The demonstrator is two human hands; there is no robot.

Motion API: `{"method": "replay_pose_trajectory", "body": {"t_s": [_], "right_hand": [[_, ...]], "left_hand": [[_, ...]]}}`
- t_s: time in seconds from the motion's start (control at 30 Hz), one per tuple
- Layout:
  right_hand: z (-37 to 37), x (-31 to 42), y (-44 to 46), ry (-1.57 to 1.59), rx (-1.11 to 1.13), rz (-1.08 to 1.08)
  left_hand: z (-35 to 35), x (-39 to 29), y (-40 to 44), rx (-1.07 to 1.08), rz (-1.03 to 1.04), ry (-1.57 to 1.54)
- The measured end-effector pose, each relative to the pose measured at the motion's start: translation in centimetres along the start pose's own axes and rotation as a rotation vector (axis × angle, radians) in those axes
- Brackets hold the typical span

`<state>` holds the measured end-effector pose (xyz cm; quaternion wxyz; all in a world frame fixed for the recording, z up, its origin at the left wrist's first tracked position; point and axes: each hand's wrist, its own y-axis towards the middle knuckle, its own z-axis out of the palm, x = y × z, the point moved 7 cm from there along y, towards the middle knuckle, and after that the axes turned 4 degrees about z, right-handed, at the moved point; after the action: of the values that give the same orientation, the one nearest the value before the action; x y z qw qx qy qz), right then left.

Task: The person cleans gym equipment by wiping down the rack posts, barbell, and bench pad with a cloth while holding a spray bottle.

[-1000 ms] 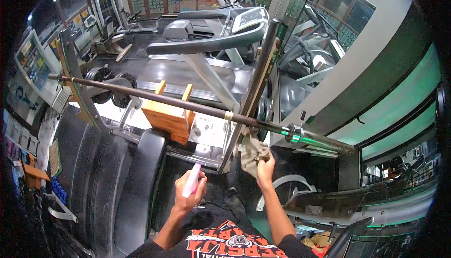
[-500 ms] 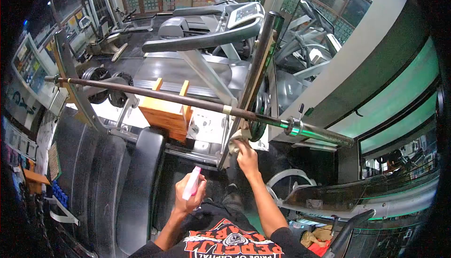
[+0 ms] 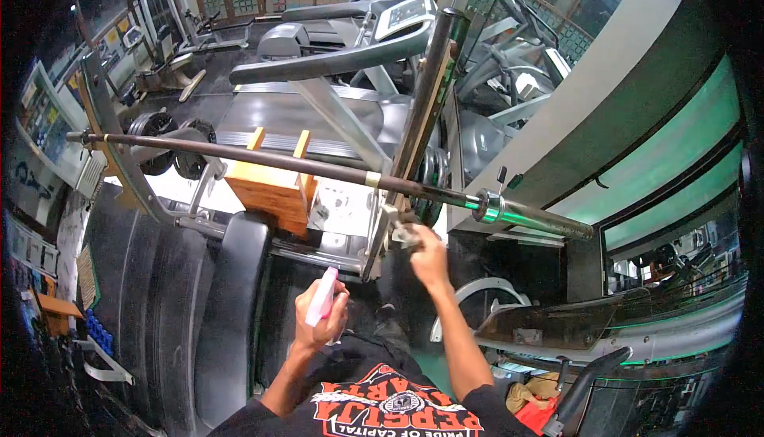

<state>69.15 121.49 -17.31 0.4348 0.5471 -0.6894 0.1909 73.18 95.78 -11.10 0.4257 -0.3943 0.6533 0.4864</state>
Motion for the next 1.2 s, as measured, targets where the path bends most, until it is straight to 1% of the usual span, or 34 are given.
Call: {"method": "replay_pose_trajectory", "body": {"t_s": [0.07, 0.13, 0.17, 0.2, 0.27, 0.33, 0.4, 0.43, 0.47, 0.53, 0.6, 0.67, 0.73, 0.8, 0.83, 0.87, 0.93, 0.97, 1.0, 1.07, 1.1, 1.13, 1.2], "right_hand": [[3.7, 0.6, -0.7, -0.291, 0.186, -0.019], [5.9, 1.7, -1.1, -0.326, 0.158, -0.152], [6.4, 1.4, -1.3, -0.333, 0.164, -0.104], [6.6, 1.4, -1.5, -0.327, 0.171, -0.111], [6.4, 2.6, -2.3, -0.422, 0.175, -0.299], [5.6, 2.6, -2.7, -0.372, 0.212, -0.266], [4.3, 1.8, -3.2, -0.172, 0.196, -0.223], [4.0, 1.3, -3.9, -0.113, 0.174, -0.244], [4.2, 1.0, -4.8, -0.106, 0.183, -0.245], [3.7, 1.0, -7.0, -0.115, 0.079, -0.346], [4.6, -0.8, -8.6, -0.104, 0.089, -0.337], [4.7, -1.7, -9.4, -0.041, -0.006, -0.352], [5.6, -3.0, -9.7, -0.007, 0.018, -0.329], [6.7, -6.4, -9.8, 0.051, -0.061, -0.049], [6.9, -7.7, -9.5, 0.087, -0.145, -0.010], [7.5, -8.3, -9.2, 0.086, -0.142, -0.008], [8.2, -10.4, -8.4, 0.102, -0.210, 0.097], [8.9, -11.0, -8.0, 0.098, -0.273, 0.019], [9.1, -11.0, -7.7, 0.096, -0.277, 0.021], [11.6, -12.2, -6.9, 0.065, 0.026, 0.200], [11.3, -10.4, -7.1, -0.080, -0.065, -0.021], [11.2, -11.1, -7.4, -0.080, -0.069, -0.020], [11.9, -11.3, -8.0, -0.140, 0.137, -0.086]], "left_hand": [[0.1, 0.5, 0.0, -0.008, 0.057, 0.034], [0.2, 0.0, 0.1, -0.009, 0.052, 0.021], [0.1, -0.4, 0.1, -0.006, 0.046, 0.018], [-0.1, -0.6, 0.1, -0.008, 0.041, 0.015], [-0.6, -0.6, -0.2, -0.031, 0.064, 0.034], [-1.0, 0.3, -0.8, -0.046, 0.018, 0.033], [-1.6, 0.4, -1.3, -0.061, 0.002, 0.037], [-2.0, 0.5, -1.5, -0.071, -0.019, 0.038], [-2.4, 0.6, -1.7, -0.077, -0.025, 0.045], [-3.3, 1.0, -2.3, -0.143, -0.064, 0.037], [-3.9, 1.1, -2.5, -0.145, -0.042, 0.090], [-4.4, 2.0, -3.1, -0.176, -0.110, 0.034], [-4.7, 1.8, -3.3, -0.192, -0.107, 0.054], [-4.9, 1.6, -3.4, -0.202, -0.103, 0.071], [-4.8, 1.6, -3.4, -0.206, -0.111, 0.061], [-4.8, 1.6, -3.6, -0.209, -0.122, 0.050], [-4.6, 2.0, -4.0, -0.195, -0.128, 0.054], [-4.5, 2.1, -4.1, -0.180, -0.127, 0.057], [-4.4, 2.0, -4.2, -0.175, -0.127, 0.055], [-3.9, 1.9, -4.4, -0.155, -0.132, 0.054], [-3.7, 1.9, -4.6, -0.152, -0.132, 0.053], [-3.5, 1.7, -4.6, -0.152, -0.115, 0.053], [-3.3, 1.6, -4.8, -0.152, -0.097, 0.051]]}}
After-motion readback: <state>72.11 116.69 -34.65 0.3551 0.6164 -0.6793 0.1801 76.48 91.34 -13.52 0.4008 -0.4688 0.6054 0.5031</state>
